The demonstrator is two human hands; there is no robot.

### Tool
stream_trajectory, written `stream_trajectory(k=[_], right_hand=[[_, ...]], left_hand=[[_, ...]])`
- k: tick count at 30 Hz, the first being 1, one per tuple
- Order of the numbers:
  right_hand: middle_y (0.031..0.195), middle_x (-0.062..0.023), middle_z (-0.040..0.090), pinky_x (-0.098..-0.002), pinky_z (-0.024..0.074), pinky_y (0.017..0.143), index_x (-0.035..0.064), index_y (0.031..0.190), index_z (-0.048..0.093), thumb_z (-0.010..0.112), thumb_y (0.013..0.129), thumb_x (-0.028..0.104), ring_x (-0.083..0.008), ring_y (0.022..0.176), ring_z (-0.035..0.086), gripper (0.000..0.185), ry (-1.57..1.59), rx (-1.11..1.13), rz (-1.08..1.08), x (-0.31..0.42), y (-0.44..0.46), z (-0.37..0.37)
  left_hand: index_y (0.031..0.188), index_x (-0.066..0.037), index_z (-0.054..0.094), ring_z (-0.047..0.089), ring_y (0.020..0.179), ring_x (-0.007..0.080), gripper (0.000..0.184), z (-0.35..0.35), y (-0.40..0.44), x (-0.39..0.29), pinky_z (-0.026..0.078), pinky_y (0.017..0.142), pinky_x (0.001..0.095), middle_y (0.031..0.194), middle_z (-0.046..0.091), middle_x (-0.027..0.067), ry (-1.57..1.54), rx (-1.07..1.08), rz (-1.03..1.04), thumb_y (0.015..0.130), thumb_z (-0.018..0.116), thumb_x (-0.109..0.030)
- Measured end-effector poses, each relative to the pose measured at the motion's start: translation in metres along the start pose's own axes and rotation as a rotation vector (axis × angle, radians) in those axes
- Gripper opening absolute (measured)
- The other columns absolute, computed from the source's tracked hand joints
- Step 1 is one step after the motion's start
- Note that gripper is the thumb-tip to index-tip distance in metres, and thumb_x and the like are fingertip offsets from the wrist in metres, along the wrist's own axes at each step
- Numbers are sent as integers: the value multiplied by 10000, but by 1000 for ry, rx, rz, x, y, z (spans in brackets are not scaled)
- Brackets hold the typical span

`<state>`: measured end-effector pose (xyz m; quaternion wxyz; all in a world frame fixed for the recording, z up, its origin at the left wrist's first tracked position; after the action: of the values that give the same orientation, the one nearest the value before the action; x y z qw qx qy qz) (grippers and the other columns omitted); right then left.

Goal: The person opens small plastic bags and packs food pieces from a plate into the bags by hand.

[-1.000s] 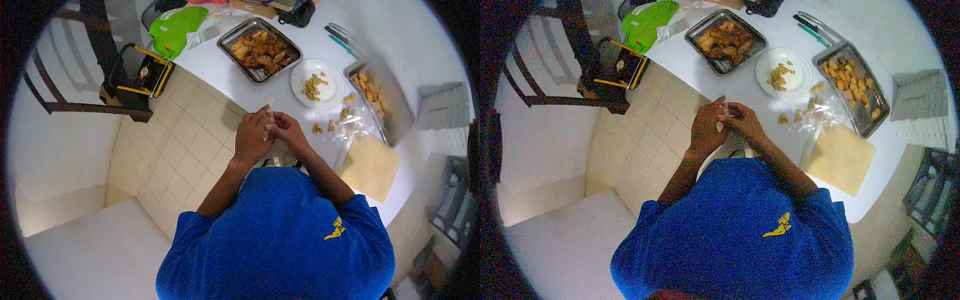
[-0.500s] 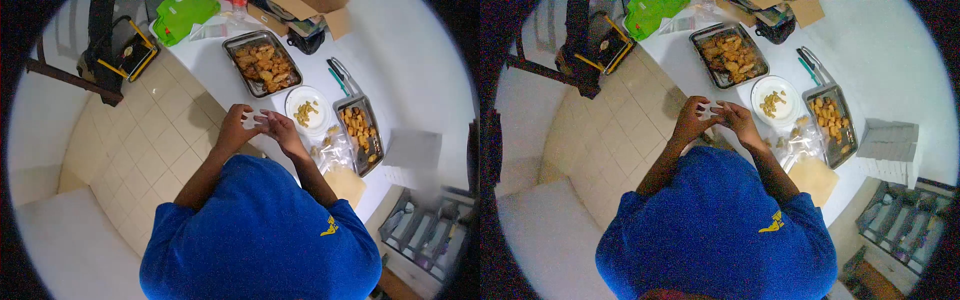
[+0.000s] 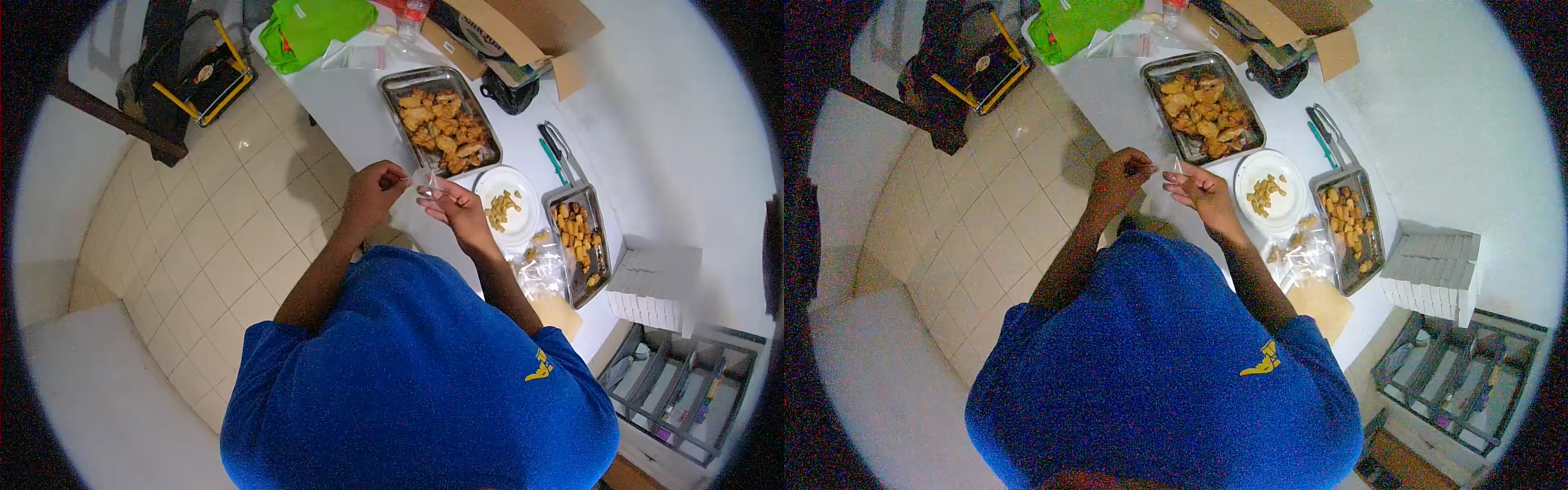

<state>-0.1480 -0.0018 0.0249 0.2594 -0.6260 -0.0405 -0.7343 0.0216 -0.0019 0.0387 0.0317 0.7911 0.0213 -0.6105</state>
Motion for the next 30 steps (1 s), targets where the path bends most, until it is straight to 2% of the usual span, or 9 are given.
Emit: stream_trajectory(k=[3,8,14,17,23,24,27,29,30], right_hand=[[1132,-125,599,-259,510,774,44,1268,454,502,925,186,-179,950,620,375,-111,-16,19,-3,14,0],[1088,-124,614,-220,507,750,33,1301,417,483,929,145,-165,928,616,395,251,8,15,10,25,39],[1062,-134,619,-251,501,794,33,1289,432,472,932,142,-179,917,621,375,182,-77,-37,9,37,63],[1039,-143,624,-280,500,813,36,1266,457,467,932,144,-186,912,623,350,78,-134,-58,19,35,53],[934,-36,635,-225,477,672,62,1193,521,518,913,265,-102,751,589,346,-123,-123,-140,56,36,15],[923,-27,633,-220,472,661,63,1184,526,521,912,271,-95,747,586,342,-91,-137,-112,67,34,15],[918,0,627,-202,461,628,70,1168,536,522,913,278,-65,762,571,329,-88,-99,-95,85,36,7],[922,6,625,-193,453,622,75,1167,537,517,916,278,-55,765,562,323,-90,-88,-97,100,33,6],[873,15,610,-178,445,621,49,1138,538,483,933,183,-32,706,543,251,-58,-123,-86,109,28,8]], left_hand=[[887,-37,561,574,640,138,278,-10,2,-6,484,616,281,725,608,66,23,11,2,737,737,-191],[984,-50,454,561,611,145,544,-18,-1,-7,480,579,298,693,549,59,138,78,80,639,797,-294],[1026,-55,450,574,630,170,495,-48,7,8,486,588,306,740,555,67,107,139,37,675,763,-209],[1066,-56,454,586,645,180,501,-57,19,24,492,601,301,803,568,80,-28,114,146,683,752,-180],[1176,-76,432,528,1015,233,591,-80,42,12,463,805,394,1147,508,102,62,82,160,706,752,-239],[1243,-93,387,430,1149,270,643,-75,44,14,415,887,438,1284,416,95,-116,180,92,733,739,-266],[1278,-111,351,398,1185,289,668,-40,52,27,405,913,428,1327,379,91,-703,456,-98,747,731,-251],[1262,-124,387,488,1105,247,579,-17,47,29,435,895,395,1214,492,70,-844,699,-262,779,700,-183],[1259,-126,394,519,1064,230,557,-5,45,22,449,879,382,1167,526,59,-895,807,-283,787,689,-160]])
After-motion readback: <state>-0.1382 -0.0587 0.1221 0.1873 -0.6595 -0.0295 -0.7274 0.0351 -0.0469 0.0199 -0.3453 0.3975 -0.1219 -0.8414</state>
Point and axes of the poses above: each hand's wrist, its own y-axis towards the middle knuckle, its own z-axis out of the palm, x = y × z, the point moved 6 cm from there along y, towards the middle knuckle
